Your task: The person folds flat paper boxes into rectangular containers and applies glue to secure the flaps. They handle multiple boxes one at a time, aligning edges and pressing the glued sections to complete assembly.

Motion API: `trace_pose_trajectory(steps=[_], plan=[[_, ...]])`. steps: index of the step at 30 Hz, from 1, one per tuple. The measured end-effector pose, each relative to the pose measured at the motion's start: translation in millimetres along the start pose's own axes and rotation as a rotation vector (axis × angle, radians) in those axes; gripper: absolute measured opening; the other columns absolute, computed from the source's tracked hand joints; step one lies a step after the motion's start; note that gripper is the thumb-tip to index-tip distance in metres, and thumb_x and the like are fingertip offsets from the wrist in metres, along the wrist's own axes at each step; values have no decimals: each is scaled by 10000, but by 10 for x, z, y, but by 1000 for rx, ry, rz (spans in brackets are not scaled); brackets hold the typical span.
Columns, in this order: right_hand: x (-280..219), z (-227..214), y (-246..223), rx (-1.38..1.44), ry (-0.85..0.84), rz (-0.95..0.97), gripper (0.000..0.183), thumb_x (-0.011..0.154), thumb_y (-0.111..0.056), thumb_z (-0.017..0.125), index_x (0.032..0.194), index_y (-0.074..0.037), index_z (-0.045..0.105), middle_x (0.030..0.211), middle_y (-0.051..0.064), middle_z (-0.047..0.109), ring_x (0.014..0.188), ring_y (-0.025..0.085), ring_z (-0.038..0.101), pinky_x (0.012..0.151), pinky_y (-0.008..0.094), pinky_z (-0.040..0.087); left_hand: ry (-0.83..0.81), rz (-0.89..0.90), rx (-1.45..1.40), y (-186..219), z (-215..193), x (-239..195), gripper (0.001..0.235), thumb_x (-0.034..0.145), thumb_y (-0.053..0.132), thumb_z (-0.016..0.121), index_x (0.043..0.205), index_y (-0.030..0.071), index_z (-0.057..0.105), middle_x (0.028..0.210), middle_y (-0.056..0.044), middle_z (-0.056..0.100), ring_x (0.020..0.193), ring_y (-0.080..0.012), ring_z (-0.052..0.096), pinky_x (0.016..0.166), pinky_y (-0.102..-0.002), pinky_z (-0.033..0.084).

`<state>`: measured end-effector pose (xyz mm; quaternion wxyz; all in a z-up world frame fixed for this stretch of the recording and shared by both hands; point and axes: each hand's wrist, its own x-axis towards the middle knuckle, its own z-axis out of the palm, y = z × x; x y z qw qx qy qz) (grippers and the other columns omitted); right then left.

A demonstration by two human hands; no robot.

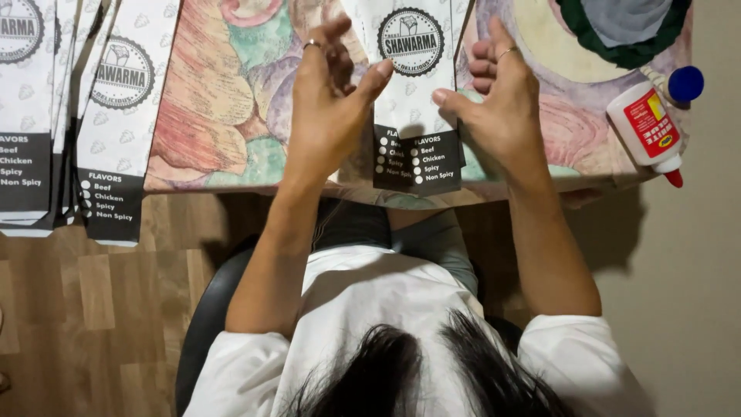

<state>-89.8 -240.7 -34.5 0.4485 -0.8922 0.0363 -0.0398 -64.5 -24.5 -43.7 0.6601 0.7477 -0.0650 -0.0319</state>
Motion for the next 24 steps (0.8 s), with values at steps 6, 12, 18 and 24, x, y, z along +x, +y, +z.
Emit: trace_pose_trajectory(steps=[6, 12, 18, 24], plan=[[104, 106, 23, 252, -98, 3, 960, 945, -95, 842, 1587, 34, 141, 1308, 197, 620, 1171, 235, 650, 1005, 304, 578, -65, 64, -193, -14, 4, 34, 593, 938, 311, 747, 1369, 32, 450, 1327, -211, 606, 1259, -302, 622, 1087, -379, 529], [158, 130, -374, 468, -144, 322, 574, 867, -23, 779, 1344, 66, 472, 1199, 209, 679, 976, 220, 754, 763, 237, 682, -21, 49, -153, -60, -106, -10, 605, 947, 376, 741, 1376, 49, 468, 1427, -304, 536, 1430, -427, 465, 1207, -471, 407], [172, 319, -283, -220, -197, -10, 411, 925, -349, 835, 1119, -26, 671, 1188, 181, 533, 1127, 339, 521, 927, 480, 462, -34, 56, -131, -81, -117, -19, 627, 949, 373, 738, 1387, 24, 455, 1436, -288, 530, 1426, -417, 477, 1215, -471, 398], [120, 259, -497, -271, -201, -104, 437, 950, -357, 805, 1166, -46, 586, 1137, 162, 608, 1074, 315, 607, 844, 442, 503, -36, 65, -149, -63, -135, -44, 630, 941, 403, 729, 1377, 33, 464, 1408, -293, 539, 1415, -408, 486, 1207, -462, 410]])
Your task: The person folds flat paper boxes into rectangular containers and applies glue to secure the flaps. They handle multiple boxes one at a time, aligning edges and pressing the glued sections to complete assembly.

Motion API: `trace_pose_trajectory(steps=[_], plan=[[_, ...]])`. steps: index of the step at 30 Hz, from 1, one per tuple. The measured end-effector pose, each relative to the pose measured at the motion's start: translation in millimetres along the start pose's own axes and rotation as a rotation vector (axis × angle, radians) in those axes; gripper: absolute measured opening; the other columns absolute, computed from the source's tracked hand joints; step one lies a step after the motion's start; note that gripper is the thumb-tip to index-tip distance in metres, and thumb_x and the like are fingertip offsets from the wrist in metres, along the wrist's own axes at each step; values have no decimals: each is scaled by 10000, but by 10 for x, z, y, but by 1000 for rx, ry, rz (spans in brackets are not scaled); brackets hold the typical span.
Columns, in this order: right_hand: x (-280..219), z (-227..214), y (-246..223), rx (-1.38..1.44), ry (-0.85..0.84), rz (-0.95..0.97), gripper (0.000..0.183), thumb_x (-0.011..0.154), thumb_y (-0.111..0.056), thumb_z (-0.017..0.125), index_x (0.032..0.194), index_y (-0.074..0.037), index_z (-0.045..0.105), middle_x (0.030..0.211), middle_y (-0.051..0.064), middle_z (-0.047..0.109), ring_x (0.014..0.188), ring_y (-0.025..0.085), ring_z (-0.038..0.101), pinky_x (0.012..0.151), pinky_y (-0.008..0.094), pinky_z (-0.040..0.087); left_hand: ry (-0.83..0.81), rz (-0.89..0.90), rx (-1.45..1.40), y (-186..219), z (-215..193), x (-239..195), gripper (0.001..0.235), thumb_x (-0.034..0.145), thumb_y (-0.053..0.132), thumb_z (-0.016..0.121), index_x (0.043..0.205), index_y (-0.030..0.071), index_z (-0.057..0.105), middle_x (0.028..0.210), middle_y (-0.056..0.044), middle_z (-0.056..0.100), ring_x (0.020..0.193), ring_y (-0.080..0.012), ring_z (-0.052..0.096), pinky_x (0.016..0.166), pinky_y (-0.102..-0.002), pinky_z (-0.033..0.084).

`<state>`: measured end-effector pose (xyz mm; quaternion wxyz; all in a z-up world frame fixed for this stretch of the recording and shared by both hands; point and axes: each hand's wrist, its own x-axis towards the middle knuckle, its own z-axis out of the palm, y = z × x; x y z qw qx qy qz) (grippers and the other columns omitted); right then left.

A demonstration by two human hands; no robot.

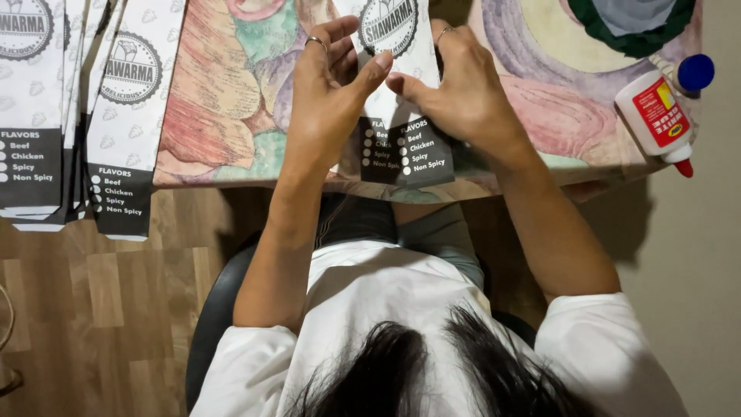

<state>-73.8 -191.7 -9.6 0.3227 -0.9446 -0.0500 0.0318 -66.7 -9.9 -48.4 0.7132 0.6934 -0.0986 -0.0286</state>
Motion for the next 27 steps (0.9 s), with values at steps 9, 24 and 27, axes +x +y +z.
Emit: trace_pose_trajectory(steps=[9, 24, 27], plan=[[-7, -245, 69, 272, -16, -241, 376, 916, 16, 717, 1245, 4, 534, 1184, 145, 662, 1037, 257, 638, 861, 392, 506, 50, -103, -222, -38, 59, -27, 747, 877, 374, 780, 1421, 20, 411, 1380, -278, 568, 1342, -364, 568, 1155, -445, 500], [-608, -923, 91, -219, 156, -620, 178, 986, 181, 856, 1136, 102, 802, 1044, 187, 791, 933, 273, 752, 768, 347, 528, 168, 20, -1255, -429, 363, -65, 308, 771, -167, 739, 1031, -32, 642, 1037, -202, 721, 1086, -360, 660, 1046, -413, 475], [-667, -907, 59, -110, 176, -585, 281, 955, 275, 765, 1191, 122, 760, 1129, 216, 767, 989, 293, 732, 833, 353, 553, 168, -4, -1226, -395, 343, -70, 293, 719, -159, 750, 953, 17, 752, 986, -125, 757, 1062, -277, 673, 993, -346, 507]])
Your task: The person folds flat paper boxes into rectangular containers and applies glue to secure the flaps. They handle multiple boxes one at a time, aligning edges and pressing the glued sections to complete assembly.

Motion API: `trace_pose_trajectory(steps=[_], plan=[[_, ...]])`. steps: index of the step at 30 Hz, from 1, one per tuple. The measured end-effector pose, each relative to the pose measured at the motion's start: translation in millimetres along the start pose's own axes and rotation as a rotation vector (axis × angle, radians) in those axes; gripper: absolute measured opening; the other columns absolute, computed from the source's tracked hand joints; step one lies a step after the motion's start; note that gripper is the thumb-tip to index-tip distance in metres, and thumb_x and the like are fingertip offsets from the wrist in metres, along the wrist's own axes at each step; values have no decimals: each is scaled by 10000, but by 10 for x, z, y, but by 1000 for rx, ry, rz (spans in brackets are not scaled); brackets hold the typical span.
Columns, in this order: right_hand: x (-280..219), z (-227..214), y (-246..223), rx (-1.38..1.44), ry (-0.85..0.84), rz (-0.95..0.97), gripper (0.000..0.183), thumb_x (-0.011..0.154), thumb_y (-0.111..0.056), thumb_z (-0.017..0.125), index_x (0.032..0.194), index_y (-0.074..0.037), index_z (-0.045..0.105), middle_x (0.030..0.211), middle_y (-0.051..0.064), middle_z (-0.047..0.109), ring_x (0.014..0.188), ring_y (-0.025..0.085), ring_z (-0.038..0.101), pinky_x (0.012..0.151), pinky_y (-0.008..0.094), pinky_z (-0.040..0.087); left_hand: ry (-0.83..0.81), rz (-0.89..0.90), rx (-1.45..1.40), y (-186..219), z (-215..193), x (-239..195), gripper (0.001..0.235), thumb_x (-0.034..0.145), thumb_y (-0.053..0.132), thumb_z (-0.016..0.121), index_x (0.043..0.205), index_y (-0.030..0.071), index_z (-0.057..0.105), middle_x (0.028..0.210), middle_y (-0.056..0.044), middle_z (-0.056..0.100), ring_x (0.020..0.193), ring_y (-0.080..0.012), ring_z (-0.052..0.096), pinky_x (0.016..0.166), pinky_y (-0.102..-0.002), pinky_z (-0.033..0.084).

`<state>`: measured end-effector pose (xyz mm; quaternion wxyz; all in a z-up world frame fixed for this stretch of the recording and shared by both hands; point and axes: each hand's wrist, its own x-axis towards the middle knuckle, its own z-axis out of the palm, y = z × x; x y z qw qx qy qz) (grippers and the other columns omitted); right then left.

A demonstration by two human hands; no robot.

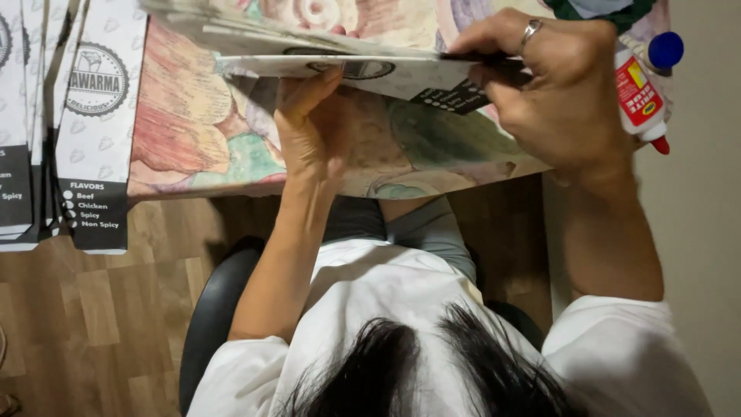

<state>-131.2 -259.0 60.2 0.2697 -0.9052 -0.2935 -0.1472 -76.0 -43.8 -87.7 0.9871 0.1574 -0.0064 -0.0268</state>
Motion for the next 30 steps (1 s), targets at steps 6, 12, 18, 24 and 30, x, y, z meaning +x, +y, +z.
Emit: trace_pose_trajectory(steps=[6, 12, 18, 24, 30], plan=[[-228, -53, -4, 88, -83, 276, 930, 711, 20, 959, 1513, 34, 490, 1504, 289, 511, 1389, 433, 510, 1031, 447, 497, -107, 79, 3, 76, -147, -25, 625, 824, -163, 760, 1388, -48, 517, 1261, -251, 671, 1282, -439, 607, 1151, -547, 476], [-586, 566, 208, 571, 201, 366, 856, 844, -37, 867, 1530, -26, 356, 1506, 183, 451, 1471, 342, 475, 1320, 422, 431, -108, 125, 64, -15, -46, -46, 583, 888, -156, 739, 1410, 25, 553, 1172, -155, 759, 1214, -369, 689, 1066, -508, 572], [-488, 785, 223, 775, 406, 317, 599, 893, 95, 776, 1390, -34, 468, 1388, 150, 588, 1329, 293, 614, 1148, 386, 543, -354, 42, 5, -224, 22, -193, 586, 966, -203, 607, 1489, 42, 513, 1311, -162, 707, 1331, -340, 629, 1210, -491, 484], [-723, 541, 564, 542, 443, 369, 427, 851, 98, 871, 1185, -5, 626, 1154, 132, 675, 1079, 229, 679, 1006, 317, 591, -118, 210, 472, 639, -93, -227, 674, 842, -119, 688, 1433, 154, 516, 1325, -123, 666, 1239, -252, 611, 1116, -440, 544], [-792, 647, 593, 724, 512, 376, 289, 952, -61, 772, 1150, -30, 563, 1195, 183, 648, 1114, 259, 666, 843, 278, 513, -265, 304, 1087, 784, 174, -308, 626, 879, -123, 776, 1388, 55, 457, 1351, -94, 571, 1047, -156, 577, 800, -256, 520]])
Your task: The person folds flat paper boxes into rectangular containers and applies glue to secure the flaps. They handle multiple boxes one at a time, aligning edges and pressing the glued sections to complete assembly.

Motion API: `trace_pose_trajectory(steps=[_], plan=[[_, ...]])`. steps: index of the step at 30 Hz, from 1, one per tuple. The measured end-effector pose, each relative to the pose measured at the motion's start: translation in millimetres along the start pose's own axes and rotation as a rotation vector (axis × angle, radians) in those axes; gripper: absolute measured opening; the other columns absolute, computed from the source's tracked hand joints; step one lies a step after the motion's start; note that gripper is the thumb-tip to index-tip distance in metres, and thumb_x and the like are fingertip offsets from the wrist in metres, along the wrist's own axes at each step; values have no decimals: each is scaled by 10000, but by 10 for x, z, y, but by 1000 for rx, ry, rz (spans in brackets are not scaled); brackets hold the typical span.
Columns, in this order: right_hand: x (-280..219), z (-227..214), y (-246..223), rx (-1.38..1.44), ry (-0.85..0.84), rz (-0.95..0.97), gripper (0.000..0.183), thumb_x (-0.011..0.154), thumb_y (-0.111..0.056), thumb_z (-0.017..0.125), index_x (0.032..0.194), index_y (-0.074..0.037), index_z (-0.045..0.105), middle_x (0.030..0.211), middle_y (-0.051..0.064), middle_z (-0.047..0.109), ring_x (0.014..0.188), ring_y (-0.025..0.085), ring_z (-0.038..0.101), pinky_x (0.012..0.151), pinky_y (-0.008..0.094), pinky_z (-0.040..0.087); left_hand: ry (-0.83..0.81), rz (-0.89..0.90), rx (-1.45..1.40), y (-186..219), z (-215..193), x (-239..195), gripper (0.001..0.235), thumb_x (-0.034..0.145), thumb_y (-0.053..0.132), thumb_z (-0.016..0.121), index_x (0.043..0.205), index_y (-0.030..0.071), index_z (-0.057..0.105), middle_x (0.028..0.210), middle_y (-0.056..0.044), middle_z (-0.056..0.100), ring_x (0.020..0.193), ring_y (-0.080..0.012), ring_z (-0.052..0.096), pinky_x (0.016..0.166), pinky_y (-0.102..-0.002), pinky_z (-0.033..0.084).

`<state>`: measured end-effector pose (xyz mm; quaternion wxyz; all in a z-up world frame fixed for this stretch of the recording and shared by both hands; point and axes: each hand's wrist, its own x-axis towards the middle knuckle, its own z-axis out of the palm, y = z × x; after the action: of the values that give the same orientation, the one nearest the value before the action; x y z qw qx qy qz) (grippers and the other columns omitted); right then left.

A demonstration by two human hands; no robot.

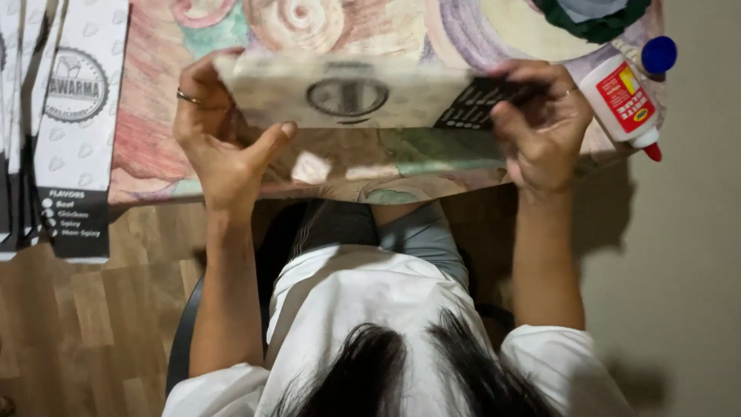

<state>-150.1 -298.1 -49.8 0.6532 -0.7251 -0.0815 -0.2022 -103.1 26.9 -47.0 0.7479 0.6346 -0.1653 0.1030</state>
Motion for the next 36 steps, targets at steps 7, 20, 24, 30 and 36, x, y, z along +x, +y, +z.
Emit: trace_pose_trajectory(steps=[7, 20, 24, 30, 36], plan=[[-32, -180, 31, 115, 53, -162, 187, 1036, -218, 683, 1059, -37, 647, 1178, 171, 618, 1195, 328, 635, 1153, 481, 577, -91, 147, 130, -85, 113, 41, 561, 915, 139, 842, 1368, 89, 514, 1087, -131, 654, 961, -184, 652, 817, -292, 544], [-184, -112, -46, -416, 407, -402, 129, 986, -14, 758, 1019, 55, 654, 1024, 187, 641, 1009, 297, 640, 880, 362, 542, -80, 76, 190, -114, 208, 23, 549, 933, 6, 837, 1362, 38, 496, 1101, -154, 653, 1021, -228, 683, 901, -307, 582], [-136, -115, -236, -509, 337, -461, 92, 987, 100, 699, 1024, 55, 627, 991, 180, 601, 972, 316, 582, 895, 407, 515, -80, 68, 185, -137, 221, 29, 561, 930, -95, 818, 1363, 28, 485, 1096, -155, 628, 1032, -239, 666, 894, -326, 586], [-311, -142, -154, -490, 387, -325, 125, 1106, -36, 594, 1137, 35, 497, 1019, 172, 535, 867, 259, 575, 746, 344, 518, -79, 28, 169, -147, 194, 19, 531, 962, 21, 835, 1376, 71, 506, 1145, -143, 645, 1051, -216, 686, 851, -278, 607], [-361, -185, -131, -422, 329, -249, 312, 1035, -21, 760, 1249, 31, 539, 1113, 156, 616, 909, 209, 596, 799, 286, 490, -66, 15, 147, -184, 196, 26, 538, 927, -20, 839, 1357, 30, 519, 1296, -106, 572, 1024, -160, 602, 755, -258, 552]])
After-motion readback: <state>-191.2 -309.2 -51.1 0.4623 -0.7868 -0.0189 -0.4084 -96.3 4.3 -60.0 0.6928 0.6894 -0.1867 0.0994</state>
